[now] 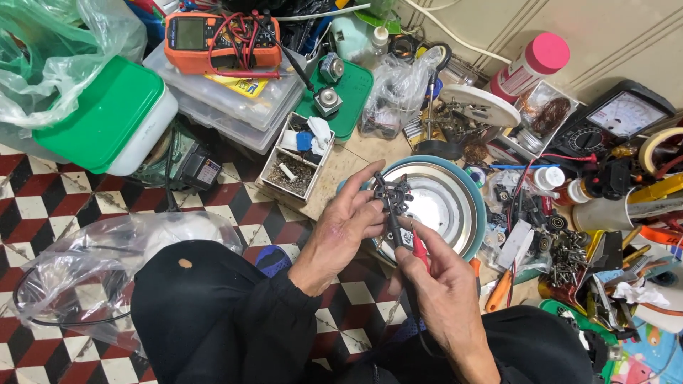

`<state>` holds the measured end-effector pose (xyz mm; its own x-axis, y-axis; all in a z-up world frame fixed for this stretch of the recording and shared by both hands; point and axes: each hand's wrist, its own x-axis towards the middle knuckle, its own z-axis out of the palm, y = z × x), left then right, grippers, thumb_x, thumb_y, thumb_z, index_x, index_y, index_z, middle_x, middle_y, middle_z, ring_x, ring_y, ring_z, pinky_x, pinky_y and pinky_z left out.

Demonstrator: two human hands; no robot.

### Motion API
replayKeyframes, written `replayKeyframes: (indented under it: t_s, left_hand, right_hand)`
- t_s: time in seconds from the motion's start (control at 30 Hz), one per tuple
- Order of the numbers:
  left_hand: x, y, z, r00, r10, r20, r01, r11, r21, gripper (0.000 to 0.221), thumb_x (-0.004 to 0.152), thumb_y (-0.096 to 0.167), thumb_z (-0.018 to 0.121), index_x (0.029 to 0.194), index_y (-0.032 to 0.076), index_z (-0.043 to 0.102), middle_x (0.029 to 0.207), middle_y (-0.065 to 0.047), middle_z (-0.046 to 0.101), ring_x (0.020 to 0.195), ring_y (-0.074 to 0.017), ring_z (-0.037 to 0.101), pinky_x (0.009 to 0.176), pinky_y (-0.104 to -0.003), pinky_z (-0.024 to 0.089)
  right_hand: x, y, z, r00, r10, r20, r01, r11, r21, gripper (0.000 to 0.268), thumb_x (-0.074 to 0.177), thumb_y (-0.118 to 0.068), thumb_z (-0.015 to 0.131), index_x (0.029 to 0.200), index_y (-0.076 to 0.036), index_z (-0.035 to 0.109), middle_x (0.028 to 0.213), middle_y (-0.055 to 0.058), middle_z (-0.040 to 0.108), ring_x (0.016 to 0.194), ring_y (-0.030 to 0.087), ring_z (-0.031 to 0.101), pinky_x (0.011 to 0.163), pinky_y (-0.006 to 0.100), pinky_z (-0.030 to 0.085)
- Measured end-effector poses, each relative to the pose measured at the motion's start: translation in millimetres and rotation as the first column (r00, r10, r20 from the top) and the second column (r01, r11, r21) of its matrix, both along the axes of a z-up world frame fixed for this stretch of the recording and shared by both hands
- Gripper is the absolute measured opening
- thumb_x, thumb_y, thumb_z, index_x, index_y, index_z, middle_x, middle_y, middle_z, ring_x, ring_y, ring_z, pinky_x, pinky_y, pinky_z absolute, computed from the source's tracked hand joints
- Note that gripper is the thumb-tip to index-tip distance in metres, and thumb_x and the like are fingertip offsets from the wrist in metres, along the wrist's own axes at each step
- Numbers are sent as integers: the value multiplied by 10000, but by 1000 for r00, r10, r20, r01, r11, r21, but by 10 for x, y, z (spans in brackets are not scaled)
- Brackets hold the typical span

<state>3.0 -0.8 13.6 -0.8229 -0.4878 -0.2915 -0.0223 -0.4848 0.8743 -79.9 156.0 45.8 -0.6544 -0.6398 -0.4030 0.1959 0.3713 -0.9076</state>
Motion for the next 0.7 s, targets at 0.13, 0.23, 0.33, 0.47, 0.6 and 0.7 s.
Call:
replayKeyframes:
  t_s: [0.13,0.23,0.33,0.47,0.6,0.7]
  left_hand:
    - [0,0,-2,1000,8,-22,-8,1000,23,660,1039,262,579,1684,239,439,1412,-164,680,1214,-261,749,1067,-432,642]
    - [4,-4,-23,1000,1,-3,-1,1000,7,672,1026,333,584,1679,269,441,1459,-169,675,1254,-271,747,1080,-442,629]
    - [7,-6,-23,1000,-3,-7,4,1000,30,670,1032,315,579,1684,266,436,1462,-163,669,1234,-261,736,1052,-429,619]
    - [-1,-3,-67,1000,2,-25,-2,1000,10,650,1048,277,574,1683,245,436,1396,-150,696,1166,-246,741,1007,-413,639]
    - [-9,-1,-57,1000,9,-27,-9,1000,10,624,1047,264,578,1657,225,451,1404,-165,717,1177,-263,758,1005,-426,651]
    - [1,4,-44,999,15,-42,-15,1000,6,618,1042,256,585,1645,208,456,1431,-179,721,1202,-271,761,1021,-434,659]
  right_hand:
    - [-7,-1,-34,1000,1,16,-1,1000,5,538,1019,-140,666,1554,-125,711,551,164,697,521,206,665,649,327,603]
    - [-4,-12,10,999,14,30,-14,1000,-6,551,1022,-140,658,1570,-103,696,552,170,725,513,216,704,656,334,634]
    - [-7,-19,28,1000,17,24,-17,1000,17,550,1016,-145,661,1562,-103,706,549,169,725,508,232,710,669,347,646]
    - [-14,-17,8,1000,17,1,-17,999,46,554,1013,-157,664,1564,-115,712,559,155,725,521,224,718,663,327,616]
    - [-22,6,-32,998,14,54,-11,999,-40,554,1015,-137,665,1566,-73,681,577,186,764,510,242,734,623,338,642]
    - [-21,17,-36,998,22,53,-19,998,-55,562,1018,-148,662,1572,-53,669,591,188,784,532,243,757,653,346,668]
